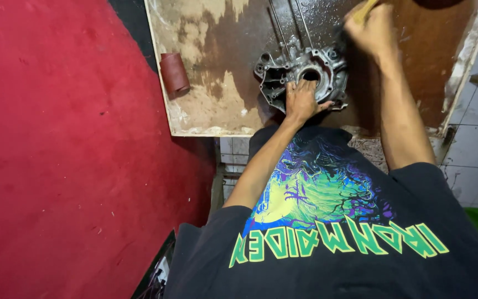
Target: The person cleans a metal engine part on a workbench using a brush and a liquid from a bowl. They repeatedly dip the brush into the bowl and scrub the part, rotating it to clean different sides.
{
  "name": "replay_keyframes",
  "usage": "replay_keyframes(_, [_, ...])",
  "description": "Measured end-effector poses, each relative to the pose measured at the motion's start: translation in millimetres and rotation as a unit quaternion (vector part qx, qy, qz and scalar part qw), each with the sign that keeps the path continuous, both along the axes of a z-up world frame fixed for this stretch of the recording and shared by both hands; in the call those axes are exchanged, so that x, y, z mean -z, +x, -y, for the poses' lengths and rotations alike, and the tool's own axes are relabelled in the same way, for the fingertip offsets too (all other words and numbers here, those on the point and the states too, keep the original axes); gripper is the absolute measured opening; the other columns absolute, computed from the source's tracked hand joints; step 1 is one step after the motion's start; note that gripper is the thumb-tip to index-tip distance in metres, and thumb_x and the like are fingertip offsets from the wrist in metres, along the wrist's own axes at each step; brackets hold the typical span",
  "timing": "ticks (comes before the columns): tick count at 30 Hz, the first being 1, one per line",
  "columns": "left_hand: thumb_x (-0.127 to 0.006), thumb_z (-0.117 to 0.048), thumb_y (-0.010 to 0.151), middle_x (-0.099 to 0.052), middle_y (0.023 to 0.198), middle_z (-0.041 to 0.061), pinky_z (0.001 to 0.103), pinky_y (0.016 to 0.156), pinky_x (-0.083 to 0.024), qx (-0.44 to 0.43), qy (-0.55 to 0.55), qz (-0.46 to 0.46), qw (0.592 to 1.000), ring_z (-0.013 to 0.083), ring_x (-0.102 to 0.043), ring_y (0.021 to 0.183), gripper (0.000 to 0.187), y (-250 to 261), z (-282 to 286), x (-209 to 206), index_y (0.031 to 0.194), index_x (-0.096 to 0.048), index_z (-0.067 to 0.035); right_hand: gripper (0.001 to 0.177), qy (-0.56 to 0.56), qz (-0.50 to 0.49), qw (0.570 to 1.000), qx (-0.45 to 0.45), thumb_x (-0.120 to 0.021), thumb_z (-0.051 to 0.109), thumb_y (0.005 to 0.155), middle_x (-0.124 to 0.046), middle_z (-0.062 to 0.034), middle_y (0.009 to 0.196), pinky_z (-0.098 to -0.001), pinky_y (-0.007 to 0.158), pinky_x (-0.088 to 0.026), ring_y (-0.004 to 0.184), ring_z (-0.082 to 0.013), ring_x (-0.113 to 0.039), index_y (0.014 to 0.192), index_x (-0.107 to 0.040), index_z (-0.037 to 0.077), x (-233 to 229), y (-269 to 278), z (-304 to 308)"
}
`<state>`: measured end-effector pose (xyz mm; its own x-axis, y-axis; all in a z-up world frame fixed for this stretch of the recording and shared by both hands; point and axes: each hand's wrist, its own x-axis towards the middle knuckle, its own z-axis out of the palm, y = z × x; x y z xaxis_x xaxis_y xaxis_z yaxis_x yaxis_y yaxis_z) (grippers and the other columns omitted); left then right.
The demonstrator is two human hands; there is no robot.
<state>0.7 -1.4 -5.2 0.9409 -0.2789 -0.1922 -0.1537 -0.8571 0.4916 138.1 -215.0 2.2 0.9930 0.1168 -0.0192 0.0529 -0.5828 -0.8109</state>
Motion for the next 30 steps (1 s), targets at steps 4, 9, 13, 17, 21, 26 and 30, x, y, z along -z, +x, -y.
replay_keyframes(4, [-0.081, -0.07, 0.054, -0.07, 0.105, 0.015, 0.044, 0.092, -0.038, -0.001, 0.009, 0.093, 0.996, 0.0279, -0.062, 0.104, 0.09, 0, 1, 0, 0.109, -0.067, 0.0, 0.015, 0.056, -0.071, 0.996, -0.027, -0.073, 0.005, 0.097, -0.075, -0.0144, 0.1, -0.0377, 0.073, -0.06, 0.087, -0.0229, -0.072, 0.111, -0.075, -0.002, 43, -26, 11])
replay_keyframes(9, [-0.081, -0.07, 0.061, -0.07, 0.109, 0.014, 0.044, 0.096, -0.038, 0.004, -0.008, 0.067, 0.998, 0.028, -0.061, 0.109, 0.089, -6, -2, 12, 0.115, -0.064, -0.001, 0.013, 0.054, -0.008, 0.989, 0.135, -0.072, 0.006, 0.105, -0.076, -0.0127, 0.103, -0.0331, 0.076, -0.058, 0.088, -0.0183, -0.07, 0.113, -0.075, -0.002, 90, -47, 52])
replay_keyframes(13, [-0.081, -0.068, 0.063, -0.07, 0.109, 0.013, 0.045, 0.098, -0.039, 0.01, 0.001, 0.048, 0.999, 0.0269, -0.062, 0.108, 0.085, -10, -5, 1, 0.114, -0.065, -0.002, 0.01, 0.147, -0.005, 0.98, 0.137, -0.074, 0.007, 0.108, -0.074, -0.0112, 0.099, -0.0309, 0.075, -0.056, 0.086, -0.0162, -0.068, 0.109, -0.074, -0.003, 74, -60, 24])
replay_keyframes(17, [-0.081, -0.068, 0.064, -0.07, 0.107, 0.011, 0.044, 0.1, -0.039, 0.006, 0.01, 0.013, 1.0, 0.0254, -0.062, 0.109, 0.08, -7, -1, -1, 0.111, -0.066, -0.005, 0.008, 0.14, -0.03, 0.981, 0.131, -0.073, 0.005, 0.105, -0.074, -0.0077, 0.095, -0.0279, 0.07, -0.056, 0.081, -0.0143, -0.068, 0.109, -0.074, -0.002, 80, -61, 22])
replay_keyframes(21, [-0.079, -0.073, 0.06, -0.07, 0.105, 0.012, 0.044, 0.096, -0.039, 0.007, 0.031, 0.075, 0.997, 0.0259, -0.062, 0.104, 0.085, -10, -3, 2, 0.107, -0.067, -0.003, 0.007, 0.154, 0.015, 0.964, 0.214, -0.072, 0.004, 0.103, -0.075, -0.0066, 0.092, -0.0266, 0.066, -0.059, 0.077, -0.0142, -0.071, 0.107, -0.076, 0.0, 117, -51, 53])
replay_keyframes(26, [-0.079, -0.072, 0.062, -0.07, 0.104, 0.01, 0.044, 0.096, -0.039, 0.009, 0.025, 0.066, 0.997, 0.0244, -0.062, 0.104, 0.081, -17, -5, 7, 0.108, -0.067, -0.006, 0.006, 0.232, 0.018, 0.948, 0.217, -0.074, 0.005, 0.106, -0.071, -0.0067, 0.087, -0.0273, 0.063, -0.051, 0.072, -0.015, -0.065, 0.103, -0.073, 0.0, 77, -73, 14])
replay_keyframes(30, [-0.079, -0.07, 0.062, -0.069, 0.101, 0.008, 0.044, 0.097, -0.039, 0.0, 0.023, 0.056, 0.998, 0.023, -0.062, 0.103, 0.077, -14, -5, 6, 0.108, -0.067, -0.009, 0.003, 0.122, 0.032, 0.977, 0.172, -0.073, 0.002, 0.104, -0.071, -0.006, 0.091, -0.0265, 0.069, -0.052, 0.079, -0.0146, -0.066, 0.104, -0.073, -0.001, 88, -86, 20])
